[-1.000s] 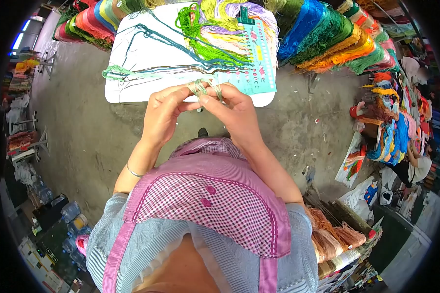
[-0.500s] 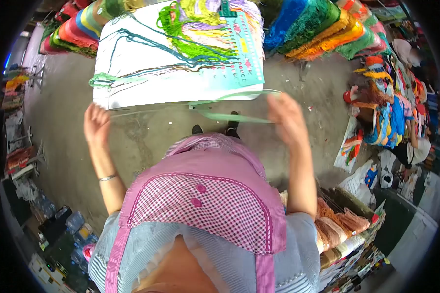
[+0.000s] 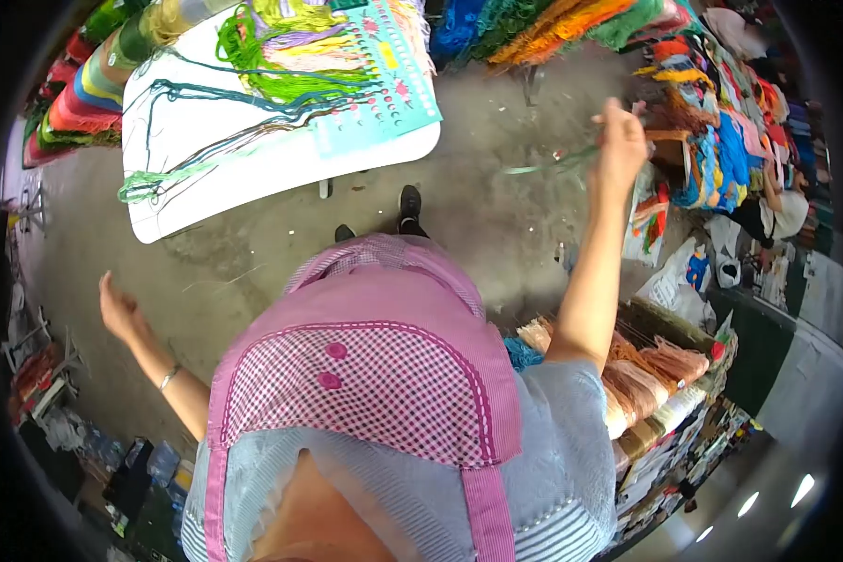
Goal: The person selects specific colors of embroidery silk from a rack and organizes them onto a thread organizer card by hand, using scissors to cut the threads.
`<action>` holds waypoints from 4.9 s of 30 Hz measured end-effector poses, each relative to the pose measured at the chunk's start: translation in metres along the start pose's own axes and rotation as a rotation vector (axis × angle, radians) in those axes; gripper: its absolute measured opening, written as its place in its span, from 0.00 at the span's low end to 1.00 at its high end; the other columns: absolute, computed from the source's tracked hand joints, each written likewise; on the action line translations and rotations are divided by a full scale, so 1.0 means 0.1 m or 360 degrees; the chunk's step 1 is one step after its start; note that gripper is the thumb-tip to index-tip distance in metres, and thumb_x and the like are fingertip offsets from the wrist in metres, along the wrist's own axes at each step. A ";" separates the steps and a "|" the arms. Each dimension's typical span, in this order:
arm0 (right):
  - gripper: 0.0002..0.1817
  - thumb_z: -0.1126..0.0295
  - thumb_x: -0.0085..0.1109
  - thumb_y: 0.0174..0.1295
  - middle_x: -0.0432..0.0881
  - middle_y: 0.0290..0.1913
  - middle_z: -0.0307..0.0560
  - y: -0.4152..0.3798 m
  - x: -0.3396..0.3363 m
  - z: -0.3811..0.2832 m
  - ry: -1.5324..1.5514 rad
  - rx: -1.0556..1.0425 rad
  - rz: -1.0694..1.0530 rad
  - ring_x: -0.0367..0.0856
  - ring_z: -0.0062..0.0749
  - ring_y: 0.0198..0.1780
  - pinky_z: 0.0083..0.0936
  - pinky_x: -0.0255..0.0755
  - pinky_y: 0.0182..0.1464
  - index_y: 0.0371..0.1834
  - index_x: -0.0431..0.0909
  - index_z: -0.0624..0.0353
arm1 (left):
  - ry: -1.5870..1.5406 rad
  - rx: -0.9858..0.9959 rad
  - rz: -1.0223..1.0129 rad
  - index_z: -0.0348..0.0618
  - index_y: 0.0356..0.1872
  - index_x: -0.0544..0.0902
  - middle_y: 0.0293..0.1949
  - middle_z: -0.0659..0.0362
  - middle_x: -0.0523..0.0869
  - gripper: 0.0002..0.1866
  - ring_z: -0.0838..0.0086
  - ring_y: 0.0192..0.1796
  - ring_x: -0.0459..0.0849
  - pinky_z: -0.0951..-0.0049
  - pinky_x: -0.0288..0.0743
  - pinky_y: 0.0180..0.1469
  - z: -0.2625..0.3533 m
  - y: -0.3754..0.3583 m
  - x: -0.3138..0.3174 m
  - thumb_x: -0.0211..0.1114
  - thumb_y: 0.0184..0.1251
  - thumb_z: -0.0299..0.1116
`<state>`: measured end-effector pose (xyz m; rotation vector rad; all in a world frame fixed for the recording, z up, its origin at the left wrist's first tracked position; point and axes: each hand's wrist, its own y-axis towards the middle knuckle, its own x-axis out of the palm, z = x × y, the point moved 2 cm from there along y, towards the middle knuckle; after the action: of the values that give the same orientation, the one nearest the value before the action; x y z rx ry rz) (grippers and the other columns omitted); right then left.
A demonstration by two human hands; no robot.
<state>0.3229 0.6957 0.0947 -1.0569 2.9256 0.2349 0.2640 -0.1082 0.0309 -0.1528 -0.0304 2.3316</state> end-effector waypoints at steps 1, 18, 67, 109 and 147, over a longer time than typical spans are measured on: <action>0.06 0.69 0.64 0.65 0.82 0.31 0.34 -0.16 0.24 0.00 -0.0255 -0.0131 -0.0062 0.73 0.12 0.33 0.15 0.65 0.38 0.33 0.80 0.59 | 0.0127 -0.0027 -0.0111 0.41 0.42 0.86 0.19 0.73 0.66 0.10 0.89 0.20 0.58 0.81 0.48 0.22 0.17 -0.38 0.43 0.61 0.68 0.35; 0.06 0.69 0.62 0.62 0.85 0.35 0.48 -1.44 2.41 0.59 -0.0775 -0.0493 -0.0941 0.84 0.37 0.30 0.30 0.73 0.30 0.36 0.78 0.60 | -0.0223 -0.1018 -0.1552 0.38 0.49 0.82 0.30 0.59 0.87 0.12 0.90 0.18 0.68 0.88 0.55 0.18 0.16 -2.46 3.18 0.59 0.71 0.34; 0.21 0.68 0.72 0.44 0.80 0.30 0.42 -1.51 2.46 0.48 -0.0920 -0.0346 -0.1000 0.79 0.32 0.29 0.29 0.73 0.34 0.42 0.76 0.59 | 0.0503 0.0202 -0.1985 0.41 0.31 0.81 0.26 0.70 0.76 0.13 0.85 0.31 0.70 0.78 0.65 0.31 0.20 -1.33 3.06 0.62 0.68 0.40; 0.11 0.72 0.59 0.66 0.82 0.44 0.41 0.42 -0.16 0.12 0.0724 0.0674 -0.1622 0.79 0.20 0.42 0.20 0.73 0.45 0.50 0.79 0.64 | 0.0256 0.0412 -0.2673 0.40 0.68 0.71 0.71 0.56 0.68 0.38 0.57 0.77 0.53 0.58 0.44 0.77 1.39 -4.98 4.94 0.24 0.78 0.58; 0.13 0.66 0.56 0.70 0.84 0.37 0.43 4.43 -1.18 0.73 0.0425 0.0922 -0.0617 0.77 0.18 0.33 0.15 0.64 0.33 0.49 0.80 0.64 | 0.0219 0.1572 -0.2429 0.40 0.26 0.81 0.25 0.53 0.79 0.07 0.57 0.27 0.80 0.61 0.74 0.29 0.96 -6.16 8.98 0.68 0.60 0.31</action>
<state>0.1288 1.1178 0.0905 -1.5723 2.6165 -0.7599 0.0787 0.9688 0.0778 0.1753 0.7714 0.6363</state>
